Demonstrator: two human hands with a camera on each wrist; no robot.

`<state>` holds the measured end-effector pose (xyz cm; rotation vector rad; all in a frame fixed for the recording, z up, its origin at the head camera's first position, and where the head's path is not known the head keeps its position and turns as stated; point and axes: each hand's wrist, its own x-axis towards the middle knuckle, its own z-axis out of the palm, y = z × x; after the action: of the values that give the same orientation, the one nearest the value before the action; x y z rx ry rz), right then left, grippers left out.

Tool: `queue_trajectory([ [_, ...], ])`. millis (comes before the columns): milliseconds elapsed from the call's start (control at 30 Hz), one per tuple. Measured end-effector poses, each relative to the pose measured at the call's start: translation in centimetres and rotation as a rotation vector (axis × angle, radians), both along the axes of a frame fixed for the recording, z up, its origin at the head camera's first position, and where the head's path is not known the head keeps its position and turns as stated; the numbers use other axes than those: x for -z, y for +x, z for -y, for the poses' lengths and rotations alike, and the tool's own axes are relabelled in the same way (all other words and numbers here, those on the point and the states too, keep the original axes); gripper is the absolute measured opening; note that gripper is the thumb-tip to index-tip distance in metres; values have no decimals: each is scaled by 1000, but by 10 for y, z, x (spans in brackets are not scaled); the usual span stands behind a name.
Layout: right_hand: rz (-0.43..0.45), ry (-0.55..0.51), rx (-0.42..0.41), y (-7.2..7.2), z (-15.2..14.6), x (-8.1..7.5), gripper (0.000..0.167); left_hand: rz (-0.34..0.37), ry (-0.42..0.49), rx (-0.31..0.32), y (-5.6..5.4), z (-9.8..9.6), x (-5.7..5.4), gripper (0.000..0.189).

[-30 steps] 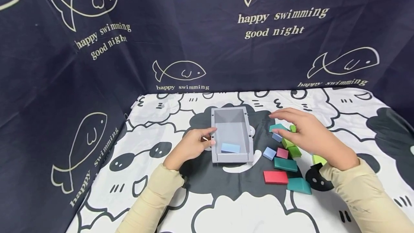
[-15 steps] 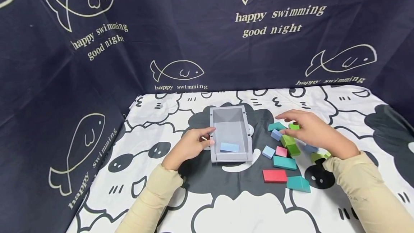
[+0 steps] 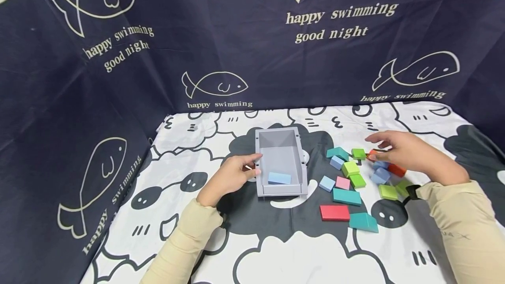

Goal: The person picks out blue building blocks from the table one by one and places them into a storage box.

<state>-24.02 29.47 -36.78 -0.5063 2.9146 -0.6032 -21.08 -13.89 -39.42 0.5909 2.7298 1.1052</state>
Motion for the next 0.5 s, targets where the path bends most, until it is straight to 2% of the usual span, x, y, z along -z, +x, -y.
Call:
queue_trajectory([
  [167, 54, 51, -12, -6, -6, 8, 41, 6, 6, -5, 0, 1, 1, 46],
  [300, 116, 57, -11, -9, -9, 17, 30, 12, 5, -2, 1, 1, 0, 46],
  [500, 136, 45, -19, -11, -12, 25, 24, 6, 0, 3, -1, 1, 0, 46],
])
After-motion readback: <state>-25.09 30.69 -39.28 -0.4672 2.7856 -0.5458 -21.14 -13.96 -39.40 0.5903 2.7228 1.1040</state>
